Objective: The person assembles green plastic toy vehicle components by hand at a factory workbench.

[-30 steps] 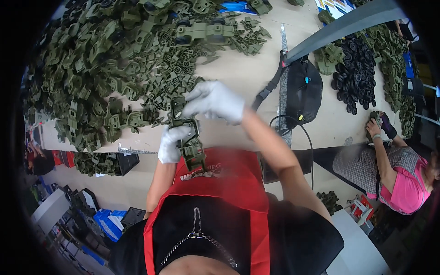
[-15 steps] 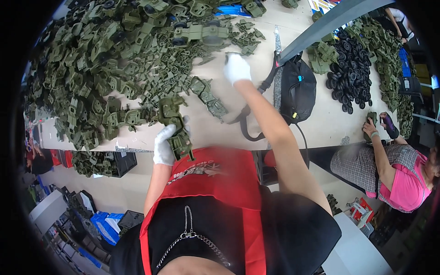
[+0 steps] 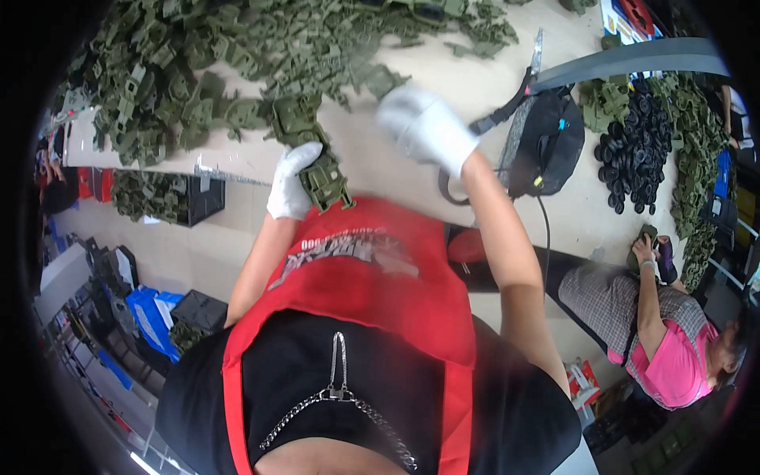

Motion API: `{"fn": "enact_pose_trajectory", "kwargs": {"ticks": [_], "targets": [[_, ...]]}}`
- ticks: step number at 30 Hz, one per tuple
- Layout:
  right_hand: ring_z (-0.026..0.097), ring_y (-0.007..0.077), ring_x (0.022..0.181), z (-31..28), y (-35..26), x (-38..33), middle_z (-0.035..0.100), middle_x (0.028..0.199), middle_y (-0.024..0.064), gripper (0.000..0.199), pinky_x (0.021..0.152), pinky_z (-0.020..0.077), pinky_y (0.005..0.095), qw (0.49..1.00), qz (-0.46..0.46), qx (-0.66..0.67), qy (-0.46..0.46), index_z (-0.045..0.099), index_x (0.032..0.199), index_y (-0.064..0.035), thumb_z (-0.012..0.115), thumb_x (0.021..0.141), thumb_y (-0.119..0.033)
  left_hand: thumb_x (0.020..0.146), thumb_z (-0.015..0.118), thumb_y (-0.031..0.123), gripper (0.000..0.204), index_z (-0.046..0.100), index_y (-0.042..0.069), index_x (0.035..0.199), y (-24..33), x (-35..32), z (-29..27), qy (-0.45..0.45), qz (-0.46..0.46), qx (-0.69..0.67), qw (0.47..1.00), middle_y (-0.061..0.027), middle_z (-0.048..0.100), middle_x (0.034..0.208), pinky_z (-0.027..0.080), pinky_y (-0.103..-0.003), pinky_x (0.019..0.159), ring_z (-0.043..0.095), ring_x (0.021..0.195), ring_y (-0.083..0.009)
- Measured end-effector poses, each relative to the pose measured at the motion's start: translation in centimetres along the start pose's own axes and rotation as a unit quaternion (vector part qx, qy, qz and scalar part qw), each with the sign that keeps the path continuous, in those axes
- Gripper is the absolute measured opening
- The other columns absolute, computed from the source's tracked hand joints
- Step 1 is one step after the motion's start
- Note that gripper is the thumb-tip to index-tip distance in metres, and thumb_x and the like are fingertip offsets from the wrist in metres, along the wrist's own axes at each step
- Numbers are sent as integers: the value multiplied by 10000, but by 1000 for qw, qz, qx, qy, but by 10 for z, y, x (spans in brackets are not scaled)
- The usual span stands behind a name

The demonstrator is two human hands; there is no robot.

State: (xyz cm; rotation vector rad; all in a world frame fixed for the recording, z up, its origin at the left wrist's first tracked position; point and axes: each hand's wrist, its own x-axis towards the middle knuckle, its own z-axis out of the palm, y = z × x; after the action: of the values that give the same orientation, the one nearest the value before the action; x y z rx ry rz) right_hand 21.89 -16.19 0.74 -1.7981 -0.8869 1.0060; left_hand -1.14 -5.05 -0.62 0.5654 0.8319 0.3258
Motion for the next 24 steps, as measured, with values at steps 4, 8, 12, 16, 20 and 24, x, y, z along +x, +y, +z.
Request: {"fn": "enact_pose_trajectory", "kwargs": {"ticks": [4,8,12,16,20,24], "targets": [[663,266,831,47,-44,-70,674,948,106,209,763,523,334,949,-113,-260,-137,680,961,-105,665,830,-266,816,628,98,312,571,11,1110,-7,-17,13,8,18,19,1000,-113,640,931,556,-371,733,646,829,-231],[678,277,805,55,-53,-75,689,888,136,208,758,526,342,988,54,-116,-81,677,959,-66,669,842,-239,800,619,-3,344,557,23,1138,-16,-22,8,6,56,2,998,-114,635,956,554,-381,779,653,869,-251],[687,296,775,70,-60,-85,682,865,193,238,719,534,376,982,115,-150,-12,624,958,-21,642,848,-231,810,586,-16,362,539,23,1166,-19,-28,10,8,87,30,996,-116,632,965,552,-377,789,649,868,-247],[652,377,742,101,-39,-101,677,874,172,195,704,528,475,969,-29,-239,54,563,939,-64,633,836,-213,801,547,-48,372,539,23,1167,-19,-35,17,12,104,59,993,-114,630,957,545,-368,796,644,872,-243],[650,384,748,105,-40,-95,672,847,172,161,694,524,484,966,-28,-252,45,567,912,-64,623,829,-190,786,564,-22,389,542,15,1172,-23,-37,15,56,67,76,993,-121,640,993,533,-356,822,641,896,-234],[644,396,740,101,-38,-89,663,805,174,117,669,529,473,983,-45,-166,56,578,866,-65,630,816,-157,783,567,-22,387,547,7,1169,-24,-39,1,14,79,119,990,-130,649,998,522,-353,853,639,926,-232]]}}
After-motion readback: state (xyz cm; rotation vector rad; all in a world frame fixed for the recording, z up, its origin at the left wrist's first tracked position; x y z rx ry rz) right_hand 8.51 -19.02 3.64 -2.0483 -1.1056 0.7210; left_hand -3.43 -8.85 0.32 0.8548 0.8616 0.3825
